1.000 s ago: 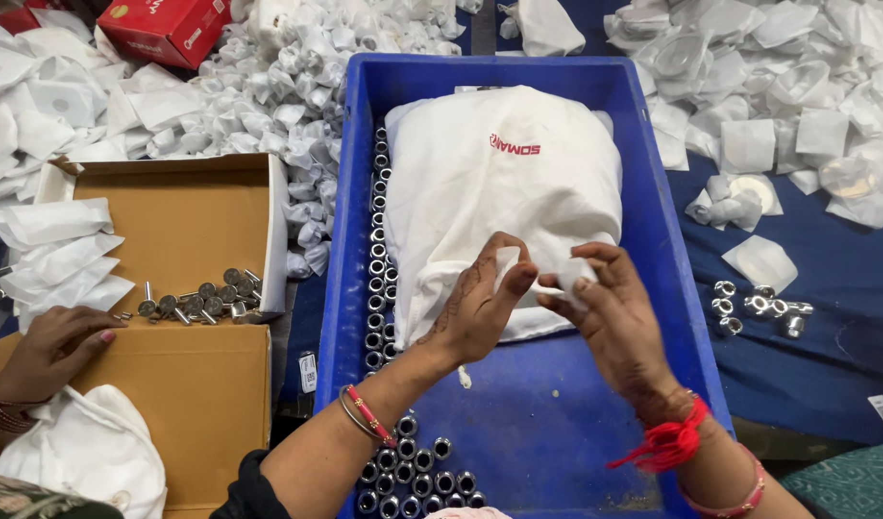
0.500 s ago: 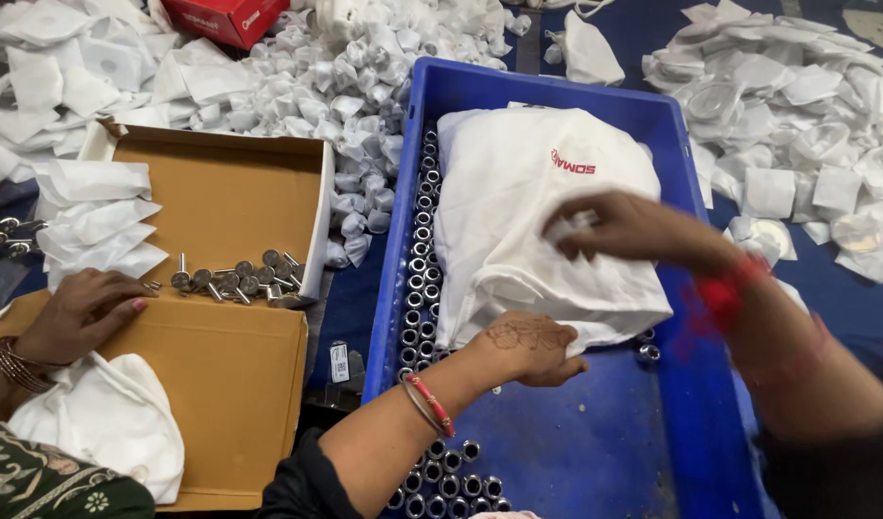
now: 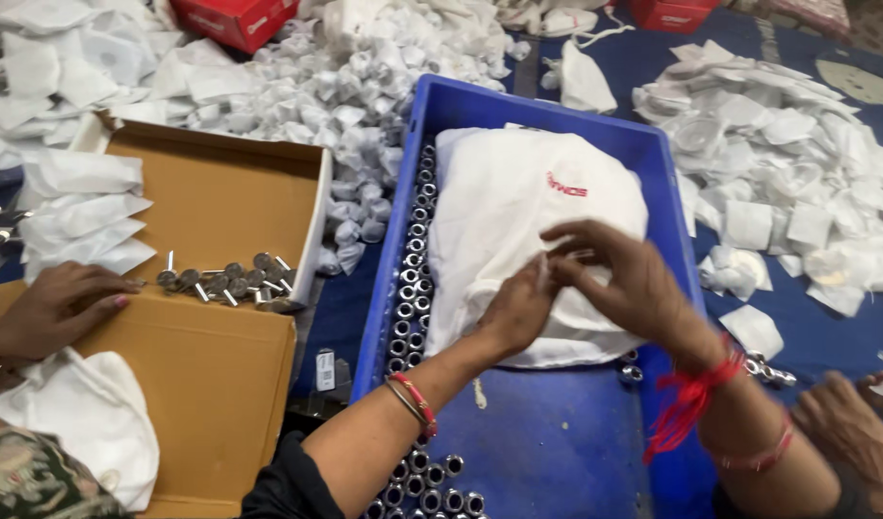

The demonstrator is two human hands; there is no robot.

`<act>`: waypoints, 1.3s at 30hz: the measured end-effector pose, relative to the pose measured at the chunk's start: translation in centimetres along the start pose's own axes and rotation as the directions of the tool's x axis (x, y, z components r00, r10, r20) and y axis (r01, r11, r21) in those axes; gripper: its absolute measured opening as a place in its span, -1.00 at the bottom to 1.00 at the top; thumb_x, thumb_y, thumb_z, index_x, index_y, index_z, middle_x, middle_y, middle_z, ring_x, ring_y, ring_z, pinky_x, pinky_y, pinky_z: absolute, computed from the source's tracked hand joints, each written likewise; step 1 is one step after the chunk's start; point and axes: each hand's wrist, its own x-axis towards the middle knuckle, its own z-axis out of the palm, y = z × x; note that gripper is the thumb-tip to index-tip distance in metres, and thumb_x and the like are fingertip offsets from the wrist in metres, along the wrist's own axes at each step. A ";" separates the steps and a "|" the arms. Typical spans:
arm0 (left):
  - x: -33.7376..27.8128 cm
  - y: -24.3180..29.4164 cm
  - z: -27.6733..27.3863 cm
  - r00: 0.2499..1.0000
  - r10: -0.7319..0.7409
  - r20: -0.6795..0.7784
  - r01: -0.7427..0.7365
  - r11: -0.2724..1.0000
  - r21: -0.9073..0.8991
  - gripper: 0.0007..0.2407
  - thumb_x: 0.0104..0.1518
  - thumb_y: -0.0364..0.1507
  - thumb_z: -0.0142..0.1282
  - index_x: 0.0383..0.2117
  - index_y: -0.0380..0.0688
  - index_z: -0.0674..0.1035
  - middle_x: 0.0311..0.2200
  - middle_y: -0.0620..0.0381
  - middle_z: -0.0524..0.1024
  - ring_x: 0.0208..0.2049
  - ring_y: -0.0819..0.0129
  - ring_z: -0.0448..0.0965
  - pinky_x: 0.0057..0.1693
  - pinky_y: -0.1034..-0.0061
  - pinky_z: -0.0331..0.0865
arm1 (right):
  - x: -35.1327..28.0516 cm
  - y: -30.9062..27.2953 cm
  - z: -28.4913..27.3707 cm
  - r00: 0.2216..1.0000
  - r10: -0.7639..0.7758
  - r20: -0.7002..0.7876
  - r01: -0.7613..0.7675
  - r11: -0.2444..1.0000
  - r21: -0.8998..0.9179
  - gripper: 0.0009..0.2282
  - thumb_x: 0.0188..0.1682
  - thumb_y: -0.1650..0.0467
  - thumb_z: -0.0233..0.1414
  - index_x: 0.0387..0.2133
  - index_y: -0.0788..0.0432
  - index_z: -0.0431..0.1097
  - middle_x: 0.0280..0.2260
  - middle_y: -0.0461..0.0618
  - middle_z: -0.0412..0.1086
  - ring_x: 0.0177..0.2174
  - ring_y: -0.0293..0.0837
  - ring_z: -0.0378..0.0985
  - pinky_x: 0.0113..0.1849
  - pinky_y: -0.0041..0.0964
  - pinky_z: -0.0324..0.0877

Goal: The person wraps small metal cylinders in white paper by hand and places them inside a large white cloth bag while sitting on the floor near other workers doing the same.

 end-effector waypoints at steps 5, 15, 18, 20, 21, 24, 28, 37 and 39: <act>-2.4 0.6 2.7 0.850 -0.501 0.160 0.511 0.714 -0.479 -0.68 0.32 -0.10 -0.10 -0.06 -0.06 0.34 -0.58 0.19 0.29 -0.63 0.49 0.27 -0.50 0.59 0.17 | -7.4 3.7 4.4 0.935 0.115 -0.337 -0.110 0.993 0.032 -0.60 -0.18 0.38 0.32 -0.14 0.29 0.34 -0.30 0.04 0.39 -0.35 -0.17 0.50 -0.32 -0.28 0.51; -2.4 0.3 2.0 0.805 -0.584 0.103 0.488 0.554 -0.674 -0.79 0.23 -0.18 -0.07 -0.13 0.10 0.39 -0.44 0.25 0.32 -0.50 0.48 0.41 -0.37 0.55 0.35 | -8.7 3.1 6.3 0.985 0.141 -0.103 -0.125 0.981 0.151 -0.73 -0.17 0.45 0.28 -0.26 0.26 0.38 -0.36 0.02 0.47 -0.43 -0.21 0.66 -0.34 -0.35 0.63; -2.5 1.0 1.9 0.844 -0.523 0.119 0.452 0.573 -0.684 -0.83 0.26 -0.29 0.00 -0.13 0.03 0.34 -0.29 0.25 0.32 -0.31 0.48 0.46 -0.17 0.50 0.42 | -8.4 3.7 6.4 0.980 0.155 -0.126 -0.132 0.977 0.170 -0.80 -0.12 0.49 0.21 -0.27 0.27 0.37 -0.36 0.02 0.50 -0.37 -0.21 0.71 -0.30 -0.35 0.66; -2.3 1.1 1.8 0.849 -0.510 0.141 0.457 0.572 -0.681 -0.80 0.19 -0.40 0.01 -0.10 0.05 0.35 -0.27 0.24 0.34 -0.24 0.49 0.44 -0.08 0.51 0.40 | -8.3 4.1 6.2 0.977 0.173 -0.122 -0.145 0.968 0.205 -0.82 -0.10 0.49 0.20 -0.29 0.29 0.37 -0.33 0.01 0.50 -0.33 -0.20 0.72 -0.28 -0.34 0.62; -2.0 1.1 1.8 0.850 -0.504 0.154 0.461 0.572 -0.679 -0.77 0.15 -0.45 0.02 -0.08 0.06 0.35 -0.26 0.23 0.35 -0.21 0.50 0.43 -0.03 0.51 0.38 | -8.2 4.3 6.1 0.976 0.183 -0.121 -0.153 0.963 0.224 -0.83 -0.09 0.49 0.19 -0.29 0.30 0.36 -0.32 0.00 0.49 -0.31 -0.20 0.73 -0.27 -0.33 0.60; -2.0 1.0 1.7 0.852 -0.494 0.174 0.470 0.574 -0.671 -0.76 0.14 -0.50 0.01 -0.08 0.01 0.35 -0.28 0.23 0.32 -0.22 0.48 0.37 -0.02 0.48 0.33 | -8.2 4.5 6.0 0.981 0.163 -0.107 -0.141 0.973 0.185 -0.82 -0.10 0.51 0.17 -0.25 0.30 0.39 -0.32 0.00 0.46 -0.32 -0.17 0.72 -0.28 -0.33 0.59; -2.3 0.6 2.0 0.837 -0.529 0.136 0.483 0.601 -0.637 -0.75 0.05 -0.56 -0.04 -0.13 -0.04 0.36 -0.29 0.20 0.33 -0.26 0.45 0.38 -0.07 0.47 0.35 | -8.5 4.8 5.9 0.984 0.158 -0.088 -0.143 0.978 0.154 -0.80 -0.12 0.50 0.18 -0.24 0.30 0.41 -0.32 0.00 0.45 -0.34 -0.14 0.71 -0.27 -0.34 0.61; -2.3 0.7 2.1 0.845 -0.528 0.079 0.450 0.626 -0.636 -0.72 -0.08 -0.65 -0.10 -0.20 -0.11 0.34 -0.31 0.15 0.32 -0.29 0.39 0.37 -0.12 0.46 0.36 | -8.4 4.8 6.6 0.975 0.153 -0.161 -0.129 0.980 0.149 -0.74 -0.18 0.45 0.28 -0.24 0.29 0.45 -0.33 0.02 0.51 -0.34 -0.15 0.72 -0.29 -0.35 0.64; -2.3 0.8 2.0 0.848 -0.525 0.077 0.442 0.619 -0.649 -0.70 -0.07 -0.65 -0.10 -0.18 -0.11 0.32 -0.30 0.14 0.30 -0.28 0.39 0.35 -0.12 0.45 0.34 | -8.6 5.1 6.8 0.963 0.195 -0.184 -0.167 0.973 0.158 -0.79 -0.14 0.46 0.24 -0.25 0.28 0.46 -0.35 0.00 0.56 -0.35 -0.18 0.74 -0.29 -0.36 0.65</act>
